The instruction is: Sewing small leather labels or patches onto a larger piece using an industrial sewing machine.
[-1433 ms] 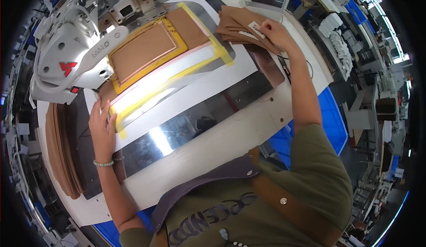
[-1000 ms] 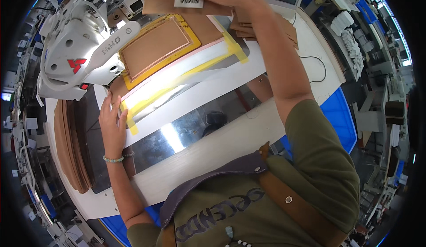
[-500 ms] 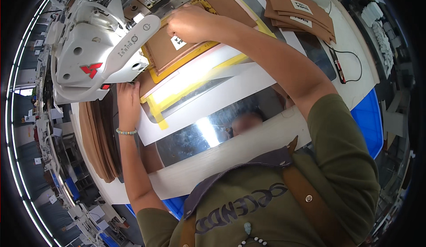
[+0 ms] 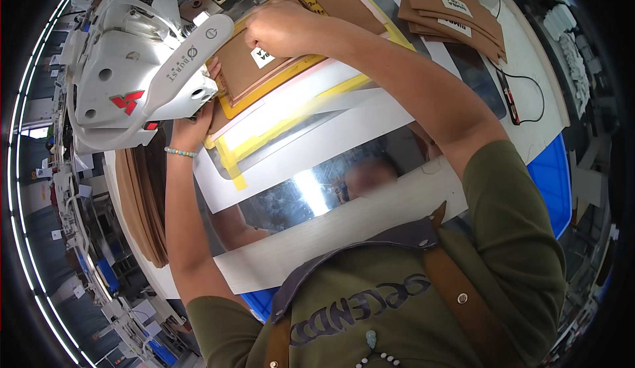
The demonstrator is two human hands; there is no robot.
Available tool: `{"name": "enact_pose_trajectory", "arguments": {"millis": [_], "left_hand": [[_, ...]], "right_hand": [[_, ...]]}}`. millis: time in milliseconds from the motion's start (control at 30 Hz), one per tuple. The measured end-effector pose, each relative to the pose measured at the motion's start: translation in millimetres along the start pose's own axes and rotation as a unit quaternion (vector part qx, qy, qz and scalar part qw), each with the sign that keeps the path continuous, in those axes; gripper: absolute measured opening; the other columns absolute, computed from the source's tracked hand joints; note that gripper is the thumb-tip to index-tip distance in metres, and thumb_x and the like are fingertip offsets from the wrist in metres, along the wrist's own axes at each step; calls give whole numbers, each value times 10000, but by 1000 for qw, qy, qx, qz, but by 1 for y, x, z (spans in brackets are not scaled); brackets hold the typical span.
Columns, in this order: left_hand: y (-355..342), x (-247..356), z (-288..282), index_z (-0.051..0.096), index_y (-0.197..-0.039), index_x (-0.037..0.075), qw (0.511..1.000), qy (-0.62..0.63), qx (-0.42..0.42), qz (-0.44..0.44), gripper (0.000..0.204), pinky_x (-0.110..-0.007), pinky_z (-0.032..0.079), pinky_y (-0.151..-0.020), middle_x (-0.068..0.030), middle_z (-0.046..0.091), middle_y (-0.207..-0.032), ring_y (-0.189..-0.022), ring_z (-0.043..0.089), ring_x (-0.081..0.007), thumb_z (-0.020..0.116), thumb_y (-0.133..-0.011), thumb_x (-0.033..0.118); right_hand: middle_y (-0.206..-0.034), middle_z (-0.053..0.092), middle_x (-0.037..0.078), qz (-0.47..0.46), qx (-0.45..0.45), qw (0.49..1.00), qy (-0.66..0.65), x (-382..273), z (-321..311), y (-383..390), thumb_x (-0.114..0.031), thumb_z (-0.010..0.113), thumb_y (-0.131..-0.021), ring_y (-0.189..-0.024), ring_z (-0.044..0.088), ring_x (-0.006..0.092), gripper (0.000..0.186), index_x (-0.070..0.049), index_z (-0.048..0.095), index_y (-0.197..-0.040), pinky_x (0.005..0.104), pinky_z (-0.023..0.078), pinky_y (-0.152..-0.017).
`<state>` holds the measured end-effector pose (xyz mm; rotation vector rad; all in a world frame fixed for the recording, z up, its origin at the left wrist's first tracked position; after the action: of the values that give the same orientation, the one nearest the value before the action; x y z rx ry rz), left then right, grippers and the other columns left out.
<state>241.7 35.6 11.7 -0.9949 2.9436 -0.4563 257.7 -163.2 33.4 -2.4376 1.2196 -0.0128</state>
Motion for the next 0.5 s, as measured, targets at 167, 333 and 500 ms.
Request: {"name": "enact_pose_trajectory", "arguments": {"millis": [167, 333, 500], "left_hand": [[-7, -7, 0, 587, -1530, 171, 1000, 7, -19, 5, 527, -357, 414, -1191, -29, 581, -1582, -1403, 568, -262, 574, -1010, 80], [-5, -22, 11, 607, -1488, 155, 1000, -22, -21, 5, 488, -370, 440, -1162, -48, 604, -1544, -1372, 587, -267, 591, -1003, 105], [-5, -41, 25, 633, -1437, 136, 997, 6, -35, -62, 438, -387, 469, -1126, -74, 636, -1493, -1331, 612, -277, 613, -1000, 139]], "right_hand": [[-1113, 783, 87, 84, -74, 989, -98, 10, 8, 2, -109, 667, -962, -1086, 729, 292, 184, -110, 817, -1068, 456, 565, -945], [-1065, 789, 91, 90, -85, 988, -97, 9, 7, 4, -112, 673, -964, -1014, 746, 289, 177, -110, 812, -1072, 461, 573, -917], [-1069, 784, 84, 87, -84, 989, -85, 9, 9, 4, -105, 678, -953, -1042, 738, 289, 173, -112, 810, -1065, 449, 567, -926]]}}
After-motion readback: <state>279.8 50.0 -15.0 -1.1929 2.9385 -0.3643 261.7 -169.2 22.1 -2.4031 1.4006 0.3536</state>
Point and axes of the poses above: each hand's wrist, its own y-axis away from the middle knuckle, its own z-axis out of the palm, x = y × z, the point moved 9 cm from there along -y, towards the middle knuckle
